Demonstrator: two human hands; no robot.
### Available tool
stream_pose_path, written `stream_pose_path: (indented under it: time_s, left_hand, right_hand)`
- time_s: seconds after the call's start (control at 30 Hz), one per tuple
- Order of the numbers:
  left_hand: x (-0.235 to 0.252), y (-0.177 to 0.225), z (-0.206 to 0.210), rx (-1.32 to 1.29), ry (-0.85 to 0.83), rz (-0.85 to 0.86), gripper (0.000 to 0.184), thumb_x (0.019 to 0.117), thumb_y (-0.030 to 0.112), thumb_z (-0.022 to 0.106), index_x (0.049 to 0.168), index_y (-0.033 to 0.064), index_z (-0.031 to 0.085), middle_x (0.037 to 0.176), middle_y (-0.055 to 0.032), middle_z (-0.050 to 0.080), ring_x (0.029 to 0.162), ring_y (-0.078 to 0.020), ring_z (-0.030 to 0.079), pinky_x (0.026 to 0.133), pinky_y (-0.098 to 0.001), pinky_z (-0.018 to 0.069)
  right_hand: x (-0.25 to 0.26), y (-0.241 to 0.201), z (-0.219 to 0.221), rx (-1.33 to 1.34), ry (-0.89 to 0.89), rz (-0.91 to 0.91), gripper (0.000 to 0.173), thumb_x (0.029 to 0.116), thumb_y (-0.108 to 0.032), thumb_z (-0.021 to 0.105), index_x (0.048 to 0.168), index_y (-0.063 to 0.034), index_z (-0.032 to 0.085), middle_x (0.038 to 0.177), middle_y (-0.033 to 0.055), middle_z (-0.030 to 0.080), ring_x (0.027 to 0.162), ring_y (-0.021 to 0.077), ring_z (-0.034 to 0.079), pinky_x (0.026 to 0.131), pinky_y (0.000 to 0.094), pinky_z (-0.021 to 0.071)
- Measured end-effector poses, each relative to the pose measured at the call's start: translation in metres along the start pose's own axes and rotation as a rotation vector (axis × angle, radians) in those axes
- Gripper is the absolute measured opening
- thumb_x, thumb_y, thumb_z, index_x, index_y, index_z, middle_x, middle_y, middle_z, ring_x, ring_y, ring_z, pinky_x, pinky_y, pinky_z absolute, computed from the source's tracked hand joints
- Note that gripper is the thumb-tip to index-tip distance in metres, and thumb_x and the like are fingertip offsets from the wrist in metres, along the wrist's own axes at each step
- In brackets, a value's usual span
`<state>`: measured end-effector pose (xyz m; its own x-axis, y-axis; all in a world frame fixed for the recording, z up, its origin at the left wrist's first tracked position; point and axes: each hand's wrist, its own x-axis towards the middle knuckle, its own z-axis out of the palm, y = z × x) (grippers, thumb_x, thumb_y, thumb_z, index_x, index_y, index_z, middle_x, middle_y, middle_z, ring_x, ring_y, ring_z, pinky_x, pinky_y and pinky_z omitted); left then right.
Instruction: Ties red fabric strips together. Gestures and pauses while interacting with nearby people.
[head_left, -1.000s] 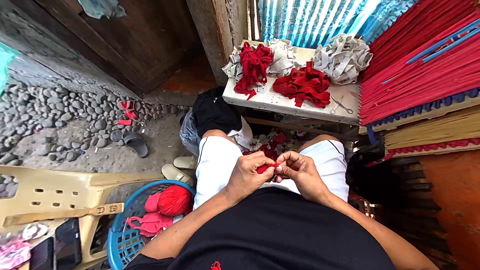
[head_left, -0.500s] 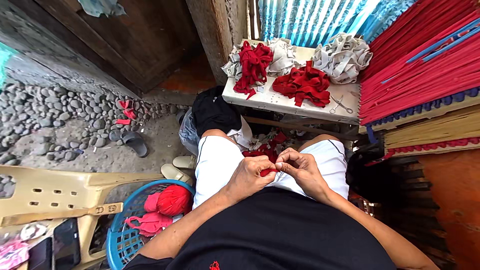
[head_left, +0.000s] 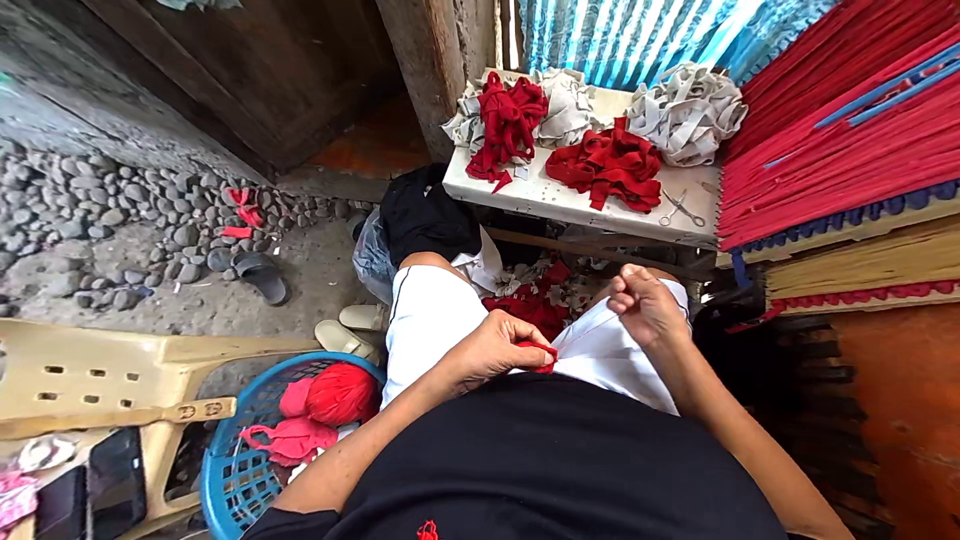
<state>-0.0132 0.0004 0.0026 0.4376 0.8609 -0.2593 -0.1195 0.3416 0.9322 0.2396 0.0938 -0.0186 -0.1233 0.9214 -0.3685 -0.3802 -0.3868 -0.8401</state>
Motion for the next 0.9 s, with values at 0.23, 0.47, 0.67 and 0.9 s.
stream_pose_path:
  time_s: [0.23,0.47,0.67,0.9]
  left_hand:
    - [-0.005,0.004,-0.01,-0.049,-0.025,-0.036,0.01,0.0877,0.0,0.07,0.082,0.0057,0.075,0.065,0.0038,0.067,0.052,0.002,0.054,0.049,-0.0152,0.0447]
    - [-0.008,0.007,-0.017,-0.039,-0.089,-0.068,0.014,0.087,-0.001,0.068,0.076,0.0071,0.072,0.06,0.005,0.063,0.046,0.0031,0.047,0.043,-0.0143,0.0375]
    - [-0.01,0.005,-0.024,0.021,-0.104,-0.065,0.016,0.0852,0.001,0.068,0.072,0.0084,0.071,0.055,0.0049,0.058,0.042,0.0031,0.042,0.039,-0.0146,0.0314]
    - [-0.009,0.003,-0.022,0.081,-0.134,-0.026,0.012,0.0848,0.004,0.07,0.075,0.0089,0.072,0.057,0.006,0.06,0.043,0.0038,0.044,0.04,-0.0143,0.0325]
  right_hand:
    - [0.015,-0.035,-0.086,0.023,0.157,-0.111,0.02,0.1077,-0.01,0.041,0.099,-0.018,0.057,0.073,-0.0102,0.057,0.051,-0.0029,0.045,0.048,0.0113,0.0397]
    - [0.007,-0.062,-0.159,-0.045,0.385,-0.279,0.025,0.1085,-0.008,0.036,0.097,-0.019,0.056,0.07,-0.0112,0.058,0.047,-0.0031,0.043,0.044,0.0112,0.0359]
    - [-0.005,-0.077,-0.189,-0.047,0.516,-0.37,0.023,0.1072,-0.004,0.039,0.094,-0.0168,0.052,0.067,-0.0089,0.057,0.046,-0.0022,0.042,0.044,0.0114,0.036]
    - [-0.007,-0.093,-0.195,-0.113,0.539,-0.458,0.023,0.1083,-0.006,0.042,0.093,-0.0186,0.054,0.067,-0.0102,0.057,0.046,-0.0017,0.044,0.044,0.0113,0.0378]
